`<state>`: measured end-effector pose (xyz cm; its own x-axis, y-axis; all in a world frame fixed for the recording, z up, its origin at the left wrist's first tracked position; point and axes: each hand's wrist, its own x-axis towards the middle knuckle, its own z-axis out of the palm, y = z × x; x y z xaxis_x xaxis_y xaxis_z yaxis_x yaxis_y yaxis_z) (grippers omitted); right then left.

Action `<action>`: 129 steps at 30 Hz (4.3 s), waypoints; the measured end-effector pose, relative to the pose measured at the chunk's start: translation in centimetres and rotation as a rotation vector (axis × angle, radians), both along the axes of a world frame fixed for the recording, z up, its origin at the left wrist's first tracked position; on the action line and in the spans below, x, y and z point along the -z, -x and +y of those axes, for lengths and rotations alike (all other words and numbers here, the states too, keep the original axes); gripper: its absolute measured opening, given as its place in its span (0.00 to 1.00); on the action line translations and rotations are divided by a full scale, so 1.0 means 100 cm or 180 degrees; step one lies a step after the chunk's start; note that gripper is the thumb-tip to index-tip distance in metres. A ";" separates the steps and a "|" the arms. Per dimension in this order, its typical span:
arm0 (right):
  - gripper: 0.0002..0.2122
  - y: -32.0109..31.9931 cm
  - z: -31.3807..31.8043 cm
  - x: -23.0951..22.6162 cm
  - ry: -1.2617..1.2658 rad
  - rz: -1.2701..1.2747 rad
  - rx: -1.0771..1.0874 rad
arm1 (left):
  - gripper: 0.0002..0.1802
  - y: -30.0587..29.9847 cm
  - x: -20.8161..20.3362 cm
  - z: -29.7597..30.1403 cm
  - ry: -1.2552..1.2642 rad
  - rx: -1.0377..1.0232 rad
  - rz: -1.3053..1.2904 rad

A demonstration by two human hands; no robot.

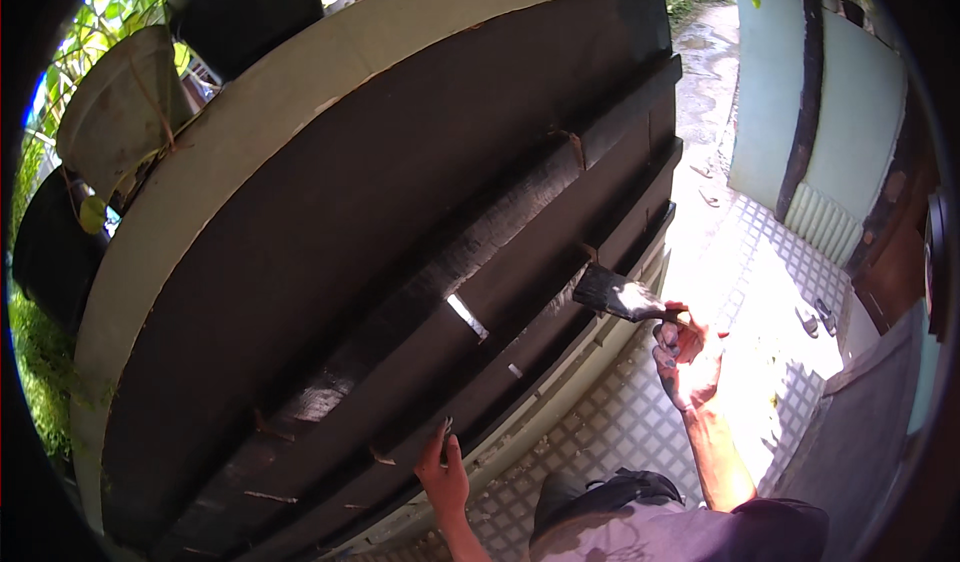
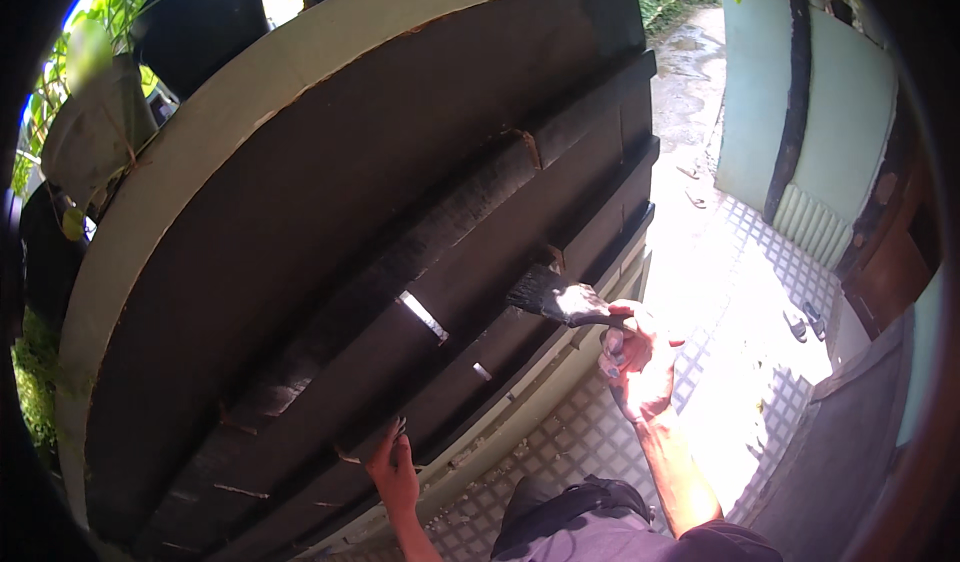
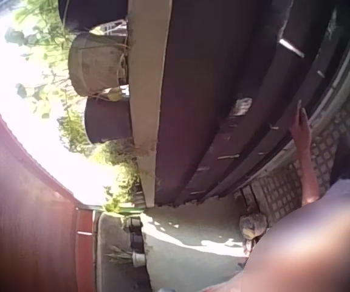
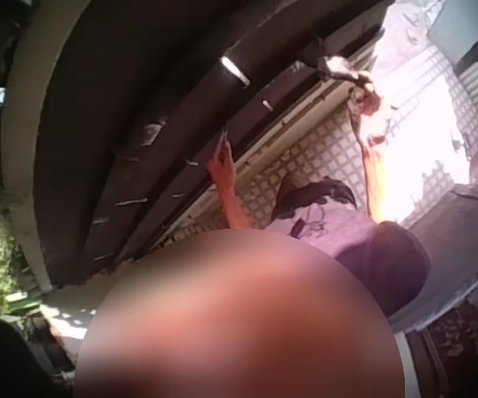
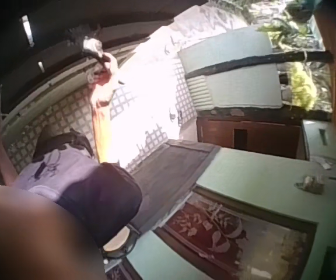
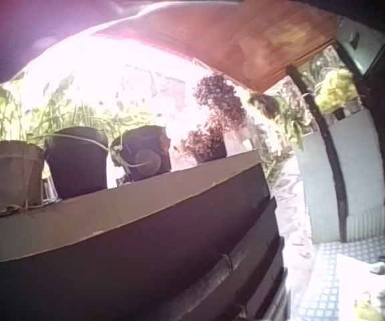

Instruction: Applying black paint to a large piece of wooden furniture using a brush.

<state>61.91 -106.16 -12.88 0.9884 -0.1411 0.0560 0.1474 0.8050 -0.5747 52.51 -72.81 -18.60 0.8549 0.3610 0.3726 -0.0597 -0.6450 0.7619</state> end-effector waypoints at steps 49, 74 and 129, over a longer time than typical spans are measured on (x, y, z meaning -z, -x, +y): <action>0.13 -0.466 -0.198 -0.147 0.0280 -0.2303 0.0430 | 0.46 -0.332 -0.242 -0.257 -0.3957 -0.1420 0.0733; 0.08 -0.429 -0.218 -0.078 0.1228 -0.1056 0.0606 | 0.42 -0.346 -0.226 -0.274 -0.3828 -0.1703 0.0479; 0.06 -0.554 -0.290 -0.174 0.0685 -0.4761 0.2944 | 0.36 -0.354 -0.218 -0.271 -0.3632 -0.1654 0.0023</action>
<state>117.30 -135.21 4.51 -0.3114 -0.4403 0.8422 0.9156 0.0982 0.3899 87.93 -99.95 3.17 0.7118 0.1308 0.6901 0.4011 -0.8823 -0.2464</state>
